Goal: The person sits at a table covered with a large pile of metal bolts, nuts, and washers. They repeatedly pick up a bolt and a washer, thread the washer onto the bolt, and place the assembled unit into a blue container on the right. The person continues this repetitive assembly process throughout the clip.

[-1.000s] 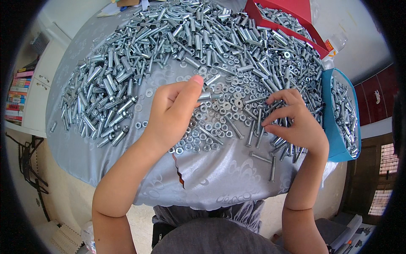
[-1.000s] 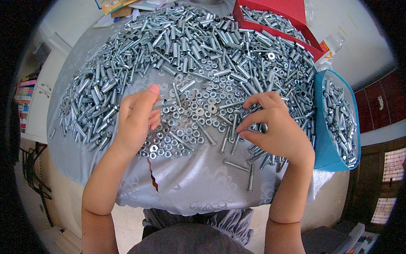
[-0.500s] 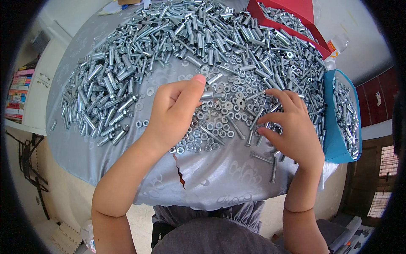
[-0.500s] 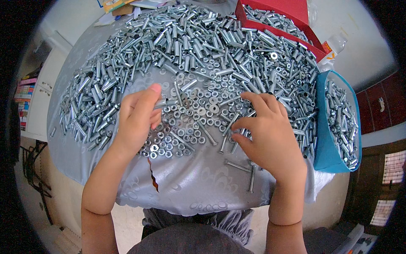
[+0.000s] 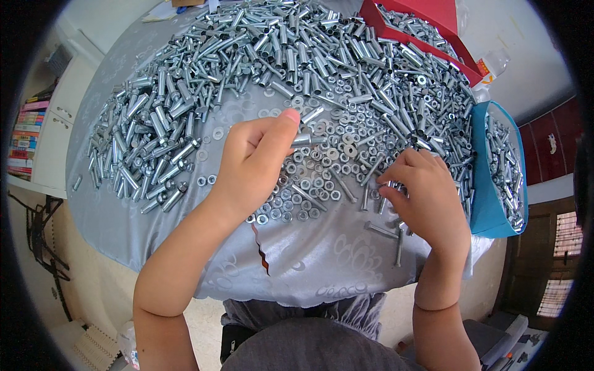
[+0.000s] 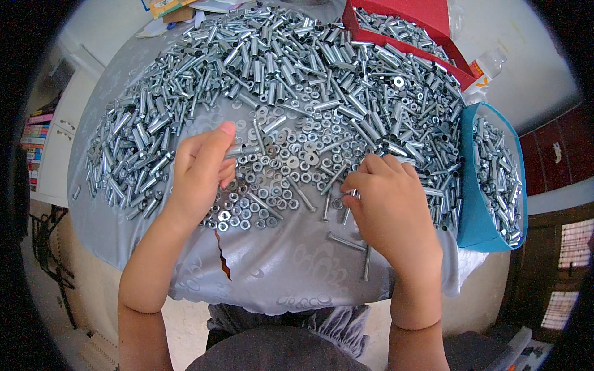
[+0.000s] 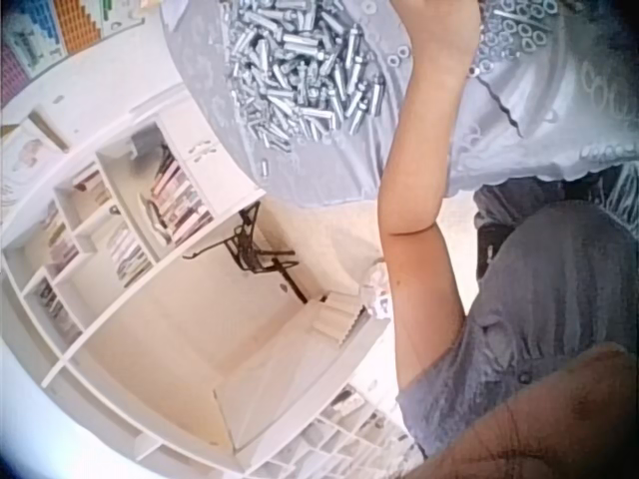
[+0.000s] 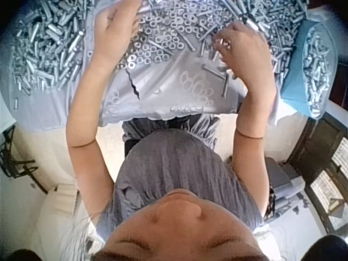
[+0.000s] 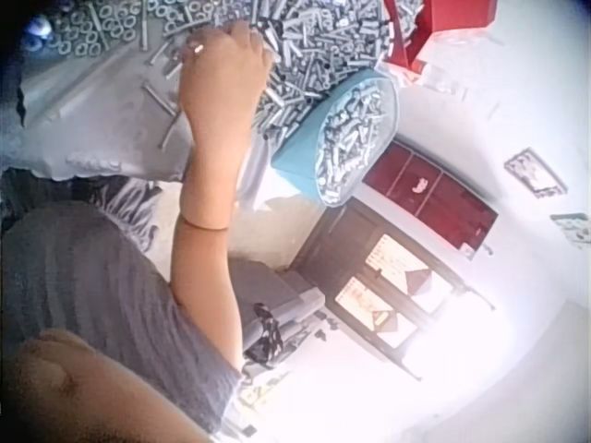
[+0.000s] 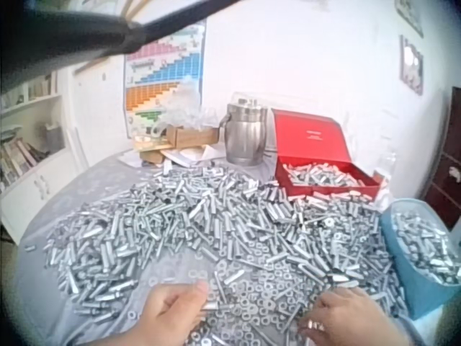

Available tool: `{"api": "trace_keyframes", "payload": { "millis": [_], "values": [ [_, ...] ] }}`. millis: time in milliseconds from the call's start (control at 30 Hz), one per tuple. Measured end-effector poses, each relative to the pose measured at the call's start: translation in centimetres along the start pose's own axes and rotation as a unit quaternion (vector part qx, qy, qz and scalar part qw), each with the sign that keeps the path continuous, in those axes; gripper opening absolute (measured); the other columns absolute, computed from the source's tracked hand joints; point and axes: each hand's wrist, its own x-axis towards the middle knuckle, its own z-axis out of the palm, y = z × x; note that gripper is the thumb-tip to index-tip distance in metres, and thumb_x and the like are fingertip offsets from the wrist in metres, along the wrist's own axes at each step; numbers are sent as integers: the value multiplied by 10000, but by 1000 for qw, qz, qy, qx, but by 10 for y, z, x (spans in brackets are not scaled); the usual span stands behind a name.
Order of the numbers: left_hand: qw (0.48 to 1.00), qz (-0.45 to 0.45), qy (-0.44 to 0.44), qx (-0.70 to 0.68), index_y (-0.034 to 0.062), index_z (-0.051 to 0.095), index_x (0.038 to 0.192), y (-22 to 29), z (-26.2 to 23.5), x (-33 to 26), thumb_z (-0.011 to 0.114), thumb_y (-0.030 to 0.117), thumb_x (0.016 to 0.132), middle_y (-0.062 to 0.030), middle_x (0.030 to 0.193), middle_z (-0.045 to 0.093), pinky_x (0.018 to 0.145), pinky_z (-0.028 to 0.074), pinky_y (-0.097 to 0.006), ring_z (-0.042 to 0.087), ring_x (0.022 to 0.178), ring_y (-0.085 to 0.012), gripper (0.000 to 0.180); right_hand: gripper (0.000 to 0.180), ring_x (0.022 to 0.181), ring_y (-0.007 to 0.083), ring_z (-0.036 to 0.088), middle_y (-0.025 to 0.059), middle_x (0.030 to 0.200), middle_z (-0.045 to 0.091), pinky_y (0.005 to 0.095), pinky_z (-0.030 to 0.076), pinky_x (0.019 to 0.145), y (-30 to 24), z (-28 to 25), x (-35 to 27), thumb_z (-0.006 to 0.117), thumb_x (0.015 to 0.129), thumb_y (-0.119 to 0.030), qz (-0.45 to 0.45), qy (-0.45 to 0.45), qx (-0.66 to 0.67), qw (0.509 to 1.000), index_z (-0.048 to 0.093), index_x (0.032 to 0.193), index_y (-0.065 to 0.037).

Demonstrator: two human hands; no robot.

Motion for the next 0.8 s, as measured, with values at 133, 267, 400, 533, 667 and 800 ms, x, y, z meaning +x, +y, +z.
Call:
{"api": "trace_keyframes", "payload": {
  "millis": [133, 267, 400, 533, 667, 800],
  "values": [
    [1000, 1, 2, 0, 78, 434, 532, 1, 1, 0, 491, 326, 899, 71, 535, 343, 583, 387, -237, 328, 533, -30, 447, 130, 762, 263, 547, 86, 755, 561, 352, 419, 707, 10, 1, 3, 676, 655, -62, 4, -22, 61, 998, 653, 783, -65],
    [1000, 4, 5, -4, 75, 440, 534, 1, 1, 0, 494, 322, 899, 70, 537, 351, 583, 386, -237, 328, 533, -30, 444, 172, 692, 247, 558, 83, 742, 571, 354, 427, 655, 14, 1, 2, 658, 648, -58, -8, -33, 67, 997, 646, 819, -78],
    [1000, 19, 11, -7, 69, 447, 536, 2, 1, 0, 496, 317, 900, 71, 533, 355, 529, 338, -223, 318, 526, -28, 443, 193, 730, 256, 570, 84, 745, 581, 377, 408, 696, 7, -6, 0, 609, 644, -56, 23, -75, 66, 995, 633, 831, -97],
    [1000, 11, 9, 8, 62, 452, 538, 0, 0, -1, 494, 311, 902, 75, 520, 350, 465, 243, -228, 298, 507, -21, 443, 181, 719, 263, 573, 81, 748, 590, 373, 408, 688, 8, -8, 1, 652, 644, -82, 11, -72, 78, 994, 634, 824, -92],
    [1000, 15, 1, -3, 62, 446, 534, -2, 0, -2, 496, 294, 902, 76, 512, 347, 450, 210, -236, 284, 499, -17, 437, 188, 720, 278, 571, 87, 760, 592, 374, 419, 674, 11, -5, 0, 686, 640, -111, 6, -60, 83, 995, 635, 817, -76],
    [1000, 23, 16, 1, 67, 423, 525, -1, 2, -2, 497, 275, 902, 77, 511, 343, 444, 204, -238, 276, 498, -17, 436, 172, 726, 301, 567, 104, 769, 590, 383, 433, 670, 15, -3, 0, 683, 645, -102, 18, -64, 88, 994, 634, 805, -60]
  ]
}}
